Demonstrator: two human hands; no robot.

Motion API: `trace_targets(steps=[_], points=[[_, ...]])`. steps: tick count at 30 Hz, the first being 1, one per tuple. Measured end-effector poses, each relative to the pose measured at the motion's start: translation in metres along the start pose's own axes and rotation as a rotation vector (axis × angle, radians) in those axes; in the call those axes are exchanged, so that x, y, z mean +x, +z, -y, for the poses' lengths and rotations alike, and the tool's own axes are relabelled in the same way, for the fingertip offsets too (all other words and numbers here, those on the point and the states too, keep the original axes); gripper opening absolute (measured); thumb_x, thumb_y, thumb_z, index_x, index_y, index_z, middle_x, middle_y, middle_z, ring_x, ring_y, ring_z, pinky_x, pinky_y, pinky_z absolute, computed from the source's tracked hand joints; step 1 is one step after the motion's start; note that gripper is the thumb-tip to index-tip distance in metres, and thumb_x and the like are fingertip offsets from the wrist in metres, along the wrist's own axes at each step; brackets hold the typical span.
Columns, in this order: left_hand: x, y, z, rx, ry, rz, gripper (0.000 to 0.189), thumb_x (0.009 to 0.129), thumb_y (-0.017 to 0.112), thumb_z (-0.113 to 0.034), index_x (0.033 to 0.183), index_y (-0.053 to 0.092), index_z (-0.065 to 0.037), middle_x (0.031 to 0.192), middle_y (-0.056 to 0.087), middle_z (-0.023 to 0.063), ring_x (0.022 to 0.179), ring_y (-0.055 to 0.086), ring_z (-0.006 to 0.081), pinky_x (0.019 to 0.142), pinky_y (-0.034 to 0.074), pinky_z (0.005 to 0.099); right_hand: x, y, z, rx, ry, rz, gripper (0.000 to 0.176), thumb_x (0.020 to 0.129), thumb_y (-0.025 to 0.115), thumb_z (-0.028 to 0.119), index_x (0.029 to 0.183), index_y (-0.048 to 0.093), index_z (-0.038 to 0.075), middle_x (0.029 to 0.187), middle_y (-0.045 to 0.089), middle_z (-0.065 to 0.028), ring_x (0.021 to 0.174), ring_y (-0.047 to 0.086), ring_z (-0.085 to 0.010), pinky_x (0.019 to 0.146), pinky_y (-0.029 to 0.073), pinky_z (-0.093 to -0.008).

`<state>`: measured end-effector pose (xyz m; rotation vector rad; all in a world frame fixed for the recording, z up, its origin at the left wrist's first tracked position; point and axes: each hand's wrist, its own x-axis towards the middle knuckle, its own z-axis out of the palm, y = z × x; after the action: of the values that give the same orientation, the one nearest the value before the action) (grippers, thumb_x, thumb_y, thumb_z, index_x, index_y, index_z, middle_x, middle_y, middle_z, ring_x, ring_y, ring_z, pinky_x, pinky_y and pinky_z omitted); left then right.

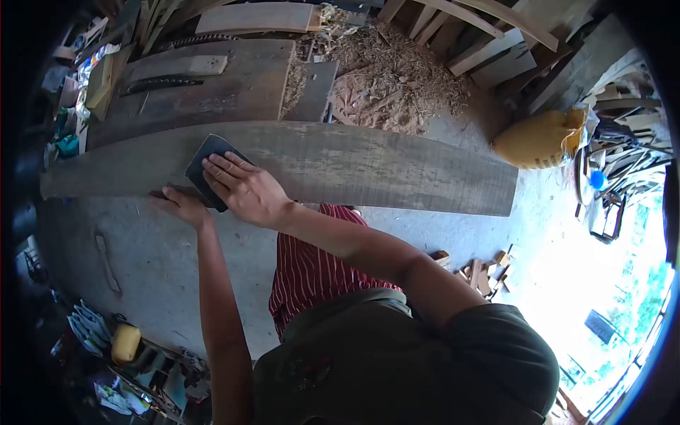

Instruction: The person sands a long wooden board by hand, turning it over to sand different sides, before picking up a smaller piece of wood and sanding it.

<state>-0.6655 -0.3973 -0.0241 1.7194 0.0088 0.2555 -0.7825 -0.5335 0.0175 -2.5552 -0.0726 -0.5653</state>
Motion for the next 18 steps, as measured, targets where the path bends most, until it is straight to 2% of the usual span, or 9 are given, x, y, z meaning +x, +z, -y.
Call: trace_targets(steps=[4, 5, 8, 11, 12, 13, 15, 16, 18], points=[[0.009, -0.006, 0.014, 0.004, -0.033, -0.012, 0.065, 0.106, 0.035, -0.025, 0.149, 0.005, 0.013, 0.148, 0.029, 0.0321, 0.131, 0.041, 0.0376, 0.107, 0.04, 0.044, 0.001, 0.001, 0.002, -0.04, 0.001, -0.017, 0.045, 0.089, 0.053, 0.018, 0.13, 0.058, 0.001, 0.144, 0.051, -0.0122, 0.137, 0.043, -0.025, 0.116, 0.032, -0.0381], [0.011, -0.004, 0.008, 0.002, 0.027, 0.001, 0.066, 0.105, 0.036, -0.025, 0.149, 0.006, 0.013, 0.147, 0.03, 0.032, 0.129, 0.043, 0.0372, 0.106, 0.041, 0.0441, 0.004, 0.002, 0.002, -0.051, -0.001, -0.021, 0.045, 0.089, 0.053, 0.018, 0.13, 0.058, 0.001, 0.144, 0.051, -0.0122, 0.137, 0.043, -0.025, 0.116, 0.032, -0.0381], [0.003, -0.005, 0.005, 0.012, 0.082, 0.035, 0.065, 0.104, 0.038, -0.027, 0.147, 0.01, 0.013, 0.143, 0.032, 0.033, 0.123, 0.046, 0.0361, 0.101, 0.045, 0.0448, 0.008, -0.005, 0.006, -0.102, 0.045, 0.099, 0.053, 0.086, 0.059, 0.025, 0.137, 0.055, 0.008, 0.147, 0.047, -0.0056, 0.134, 0.04, -0.02, 0.105, 0.033, -0.0407], [0.017, -0.008, 0.028, 0.004, 0.119, -0.011, 0.067, 0.105, 0.041, -0.032, 0.145, 0.014, 0.013, 0.14, 0.035, 0.0325, 0.12, 0.048, 0.0356, 0.099, 0.046, 0.045, 0.007, 0.006, 0.004, -0.14, 0.022, 0.075, 0.055, 0.087, 0.059, 0.027, 0.138, 0.054, 0.008, 0.147, 0.047, -0.0053, 0.136, 0.038, -0.0205, 0.107, 0.032, -0.0403], [0.016, -0.006, 0.034, 0.031, 0.117, -0.056, 0.068, 0.105, 0.042, -0.035, 0.144, 0.016, 0.013, 0.138, 0.037, 0.0321, 0.119, 0.049, 0.0356, 0.099, 0.046, 0.0452, 0.005, 0.004, 0.006, -0.144, 0.032, 0.111, 0.052, 0.089, 0.055, 0.027, 0.138, 0.054, 0.01, 0.148, 0.046, -0.0048, 0.138, 0.037, -0.0211, 0.112, 0.028, -0.0437], [0.012, -0.004, 0.03, 0.005, 0.112, -0.029, 0.068, 0.105, 0.042, -0.035, 0.144, 0.016, 0.013, 0.138, 0.037, 0.0321, 0.119, 0.049, 0.0356, 0.099, 0.046, 0.0452, 0.002, 0.004, 0.008, -0.175, 0.054, 0.106, 0.052, 0.089, 0.055, 0.027, 0.138, 0.054, 0.01, 0.148, 0.046, -0.0048, 0.138, 0.037, -0.0211, 0.112, 0.028, -0.0437], [0.008, -0.009, 0.02, 0.135, 0.033, 0.036, 0.07, 0.104, 0.045, -0.039, 0.144, 0.018, 0.012, 0.137, 0.039, 0.0307, 0.119, 0.05, 0.0347, 0.101, 0.044, 0.0458, -0.008, 0.003, 0.014, -0.116, 0.047, 0.07, 0.045, 0.091, 0.051, 0.027, 0.133, 0.057, 0.012, 0.145, 0.048, -0.0036, 0.139, 0.037, -0.0221, 0.118, 0.021, -0.051], [0.015, -0.019, 0.037, 0.131, 0.031, 0.054, 0.07, 0.104, 0.045, -0.039, 0.144, 0.018, 0.012, 0.137, 0.039, 0.0307, 0.119, 0.05, 0.0347, 0.101, 0.044, 0.0458, -0.016, -0.002, 0.017, -0.125, 0.064, 0.068, 0.045, 0.091, 0.051, 0.027, 0.133, 0.057, 0.012, 0.145, 0.048, -0.0036, 0.139, 0.037, -0.0221, 0.118, 0.021, -0.051], [0.051, -0.044, 0.093, 0.127, 0.097, 0.209, 0.066, 0.105, 0.045, -0.037, 0.143, 0.021, 0.012, 0.138, 0.042, 0.0299, 0.121, 0.05, 0.0345, 0.103, 0.043, 0.0457, -0.028, -0.014, 0.024, -0.089, -0.001, 0.024, 0.04, 0.091, 0.051, 0.026, 0.128, 0.059, 0.015, 0.138, 0.052, -0.0024, 0.138, 0.038, -0.0242, 0.12, 0.014, -0.0584]])
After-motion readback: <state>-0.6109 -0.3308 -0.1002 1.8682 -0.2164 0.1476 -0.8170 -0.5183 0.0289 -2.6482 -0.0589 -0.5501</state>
